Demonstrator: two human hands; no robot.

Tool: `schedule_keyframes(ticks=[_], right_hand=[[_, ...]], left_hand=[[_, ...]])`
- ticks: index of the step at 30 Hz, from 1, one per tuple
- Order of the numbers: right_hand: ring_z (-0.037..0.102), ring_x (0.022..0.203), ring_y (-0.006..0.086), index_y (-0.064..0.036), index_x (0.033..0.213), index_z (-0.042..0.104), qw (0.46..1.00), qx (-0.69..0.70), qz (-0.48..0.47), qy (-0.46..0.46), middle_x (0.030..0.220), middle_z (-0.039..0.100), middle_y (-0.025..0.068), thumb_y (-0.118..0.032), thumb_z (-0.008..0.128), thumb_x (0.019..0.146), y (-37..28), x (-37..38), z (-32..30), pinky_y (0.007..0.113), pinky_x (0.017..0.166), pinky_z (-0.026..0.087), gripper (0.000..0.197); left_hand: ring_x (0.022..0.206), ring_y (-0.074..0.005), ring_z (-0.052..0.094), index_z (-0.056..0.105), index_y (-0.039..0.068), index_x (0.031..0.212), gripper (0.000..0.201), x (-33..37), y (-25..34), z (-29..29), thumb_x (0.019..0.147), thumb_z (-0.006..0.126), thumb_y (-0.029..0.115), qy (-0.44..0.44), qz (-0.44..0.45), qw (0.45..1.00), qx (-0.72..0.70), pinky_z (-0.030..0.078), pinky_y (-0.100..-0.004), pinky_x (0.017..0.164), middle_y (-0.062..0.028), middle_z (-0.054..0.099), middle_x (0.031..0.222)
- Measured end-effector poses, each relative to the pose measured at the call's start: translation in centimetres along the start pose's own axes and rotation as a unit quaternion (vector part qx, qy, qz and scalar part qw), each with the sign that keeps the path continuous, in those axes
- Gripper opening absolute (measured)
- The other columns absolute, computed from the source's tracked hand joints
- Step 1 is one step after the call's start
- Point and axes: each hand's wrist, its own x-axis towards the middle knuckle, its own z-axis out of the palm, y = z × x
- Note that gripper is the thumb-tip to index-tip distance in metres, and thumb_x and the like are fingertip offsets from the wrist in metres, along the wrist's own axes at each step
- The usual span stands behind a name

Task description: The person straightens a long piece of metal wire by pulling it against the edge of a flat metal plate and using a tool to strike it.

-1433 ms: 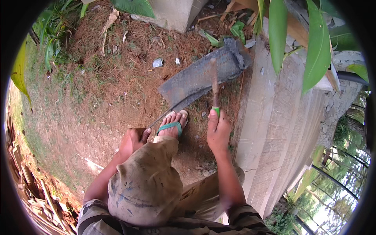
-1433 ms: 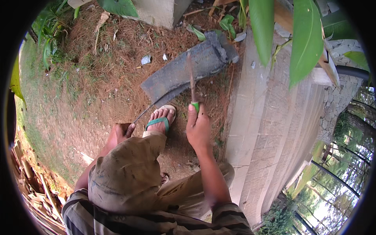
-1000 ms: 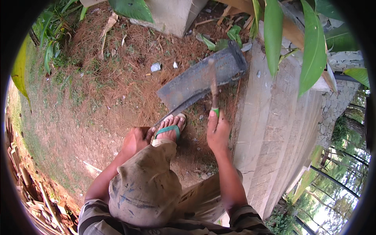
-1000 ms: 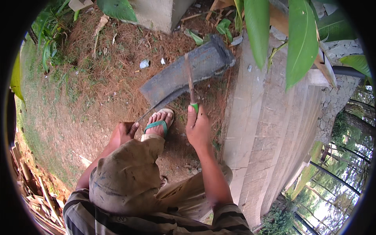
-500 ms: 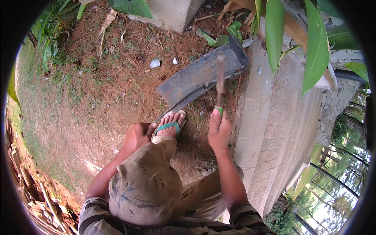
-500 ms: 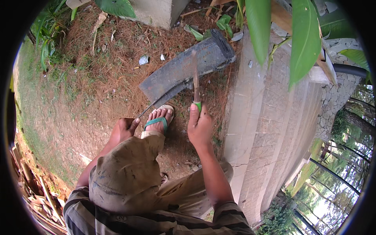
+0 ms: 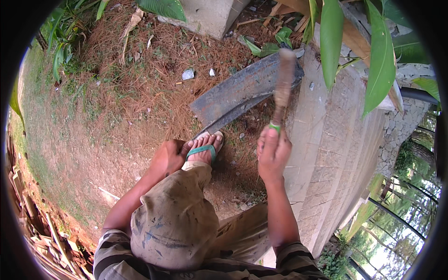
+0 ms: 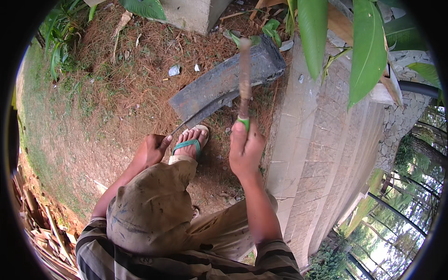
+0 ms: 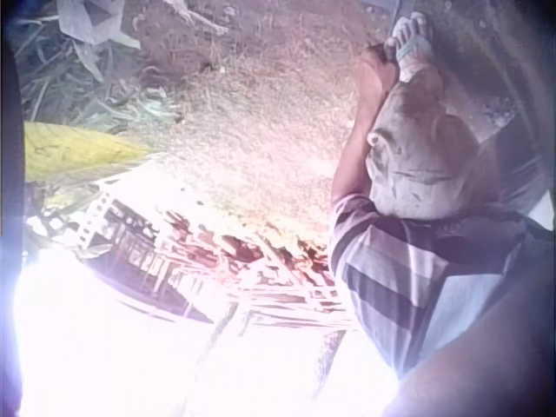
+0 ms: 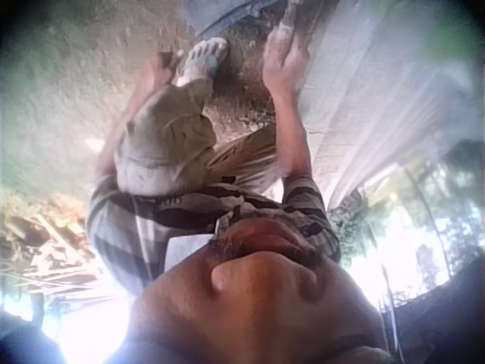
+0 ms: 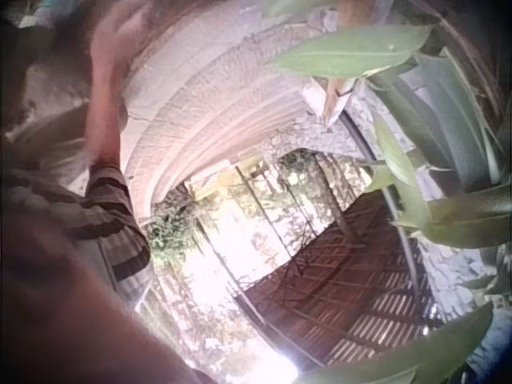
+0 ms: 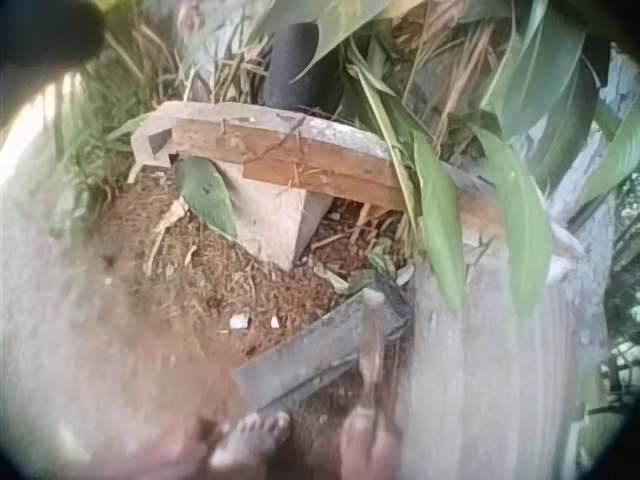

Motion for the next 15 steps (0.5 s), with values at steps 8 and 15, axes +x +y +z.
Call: schedule_keyframes(ticks=[8,15], right_hand=[[0.056,0.05,0.0178,-0.0038,0.091,0.052,0.975,-0.132,-0.179,0.025,0.06,0.049,0.0075,-0.043,0.049,0.109,6.6,1.2,0.1,0.036,0.046,0.042,0.043],[0.057,0.055,0.0135,-0.0037,0.095,0.052,0.994,0.089,-0.05,0.035,0.061,0.051,0.0013,-0.045,0.048,0.109,-2.8,0.6,0.1,0.033,0.043,0.039,0.044]], left_hand=[[0.082,-0.0486,0.066,0.072,-0.002,0.093,0.049,0.4,1.1,-0.2,0.103,0.055,0.043,-0.061,-0.018,0.998,0.006,0.051,-0.0525,0.074,-0.0295,0.067,0.082],[0.06,-0.0372,0.054,0.066,-0.008,0.083,0.058,0.7,-0.7,0.5,0.105,0.054,0.044,-0.028,-0.001,1.0,-0.011,0.045,-0.049,0.064,-0.0267,0.058,0.066]])
